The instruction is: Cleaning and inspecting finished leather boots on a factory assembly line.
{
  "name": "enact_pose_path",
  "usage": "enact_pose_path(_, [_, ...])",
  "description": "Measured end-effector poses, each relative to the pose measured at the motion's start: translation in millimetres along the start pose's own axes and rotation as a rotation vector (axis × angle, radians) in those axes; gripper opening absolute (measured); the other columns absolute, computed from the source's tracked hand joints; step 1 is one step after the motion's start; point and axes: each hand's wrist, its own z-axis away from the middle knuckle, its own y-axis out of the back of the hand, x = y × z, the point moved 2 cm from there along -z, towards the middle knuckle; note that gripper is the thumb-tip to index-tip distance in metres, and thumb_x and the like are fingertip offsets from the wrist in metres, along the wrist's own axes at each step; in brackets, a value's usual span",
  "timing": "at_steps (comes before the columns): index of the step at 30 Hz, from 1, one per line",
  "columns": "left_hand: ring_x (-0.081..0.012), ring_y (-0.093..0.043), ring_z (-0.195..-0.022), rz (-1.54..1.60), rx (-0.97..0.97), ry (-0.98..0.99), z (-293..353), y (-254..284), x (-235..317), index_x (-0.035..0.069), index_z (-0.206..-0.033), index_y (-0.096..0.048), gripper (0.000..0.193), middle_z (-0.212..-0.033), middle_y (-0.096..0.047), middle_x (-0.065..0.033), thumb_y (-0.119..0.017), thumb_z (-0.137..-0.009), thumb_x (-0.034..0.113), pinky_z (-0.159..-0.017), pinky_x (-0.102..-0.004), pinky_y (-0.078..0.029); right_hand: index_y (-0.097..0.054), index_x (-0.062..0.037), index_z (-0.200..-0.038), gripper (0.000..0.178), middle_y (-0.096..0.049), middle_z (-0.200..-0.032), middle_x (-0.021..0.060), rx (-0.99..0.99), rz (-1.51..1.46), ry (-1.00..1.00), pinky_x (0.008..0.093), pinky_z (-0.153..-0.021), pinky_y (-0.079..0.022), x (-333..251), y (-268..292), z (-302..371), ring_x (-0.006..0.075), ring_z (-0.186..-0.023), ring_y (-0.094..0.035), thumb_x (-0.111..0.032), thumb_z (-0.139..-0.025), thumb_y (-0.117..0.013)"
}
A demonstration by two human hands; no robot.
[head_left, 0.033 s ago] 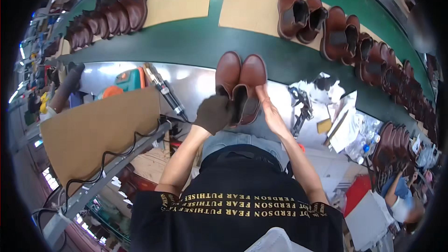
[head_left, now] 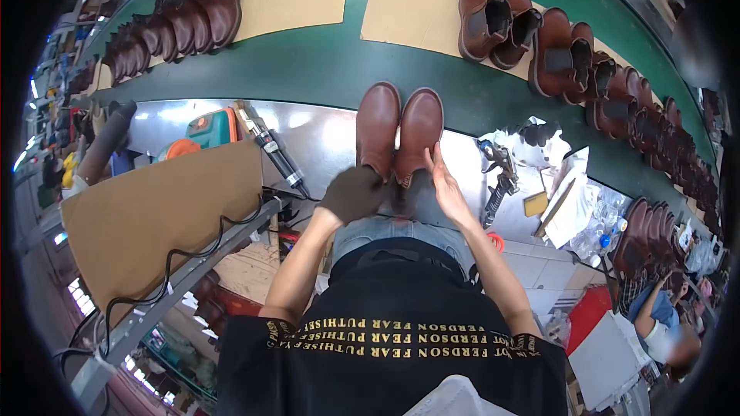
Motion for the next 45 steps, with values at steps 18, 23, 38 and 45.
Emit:
enact_pose_path(18, [-0.0132,-0.050,-0.072,1.221,0.114,-0.062,-9,14,-45,0.003,-0.117,-0.056,0.080,-0.088,-0.058,-0.0047,-0.023,-0.087,0.070,-0.075,-0.0278,-0.040,-0.056,-0.0011,-0.113,0.060,-0.062,-0.109,0.0140,-0.096,-1.125,-0.328,0.0369,-0.085,-0.050,17,-21,-11,0.0243,-0.093,-0.062,-0.056,-0.091,-0.041])
enact_pose_path(23, [-0.0222,-0.059,-0.088,1.482,-0.026,-0.035,-38,-5,-84,0.007,-0.136,-0.037,0.081,-0.106,-0.061,-0.0125,-0.032,-0.085,0.070,-0.082,-0.0368,-0.046,-0.044,-0.0079,-0.128,0.059,-0.054,-0.107,0.0061,0.421,-0.649,-0.001,0.0347,-0.086,-0.041,-37,-36,17,0.0176,-0.095,-0.050,-0.055,-0.093,-0.038])
enact_pose_path(38, [-0.0436,-0.042,-0.119,0.103,0.256,0.319,-96,-10,-47,0.003,-0.141,-0.017,0.121,-0.126,-0.034,-0.0307,-0.082,-0.049,0.046,-0.091,-0.0454,-0.045,-0.044,0.0086,-0.125,0.093,-0.047,-0.124,0.0308,0.381,0.353,-0.076,0.0385,-0.098,-0.039,-18,8,-31,0.0346,-0.119,-0.046,-0.059,-0.066,-0.070])
enact_pose_path(45, [-0.0306,-0.059,-0.099,0.343,0.288,0.062,-113,2,-100,0.001,-0.129,-0.043,0.092,-0.114,-0.054,-0.0203,-0.081,-0.052,0.033,-0.085,-0.0368,-0.050,-0.041,0.0067,-0.128,0.097,-0.050,-0.119,0.0307,0.312,0.612,-0.216,0.0400,-0.098,-0.041,-29,5,-77,0.0386,-0.114,-0.048,-0.041,-0.054,-0.082])
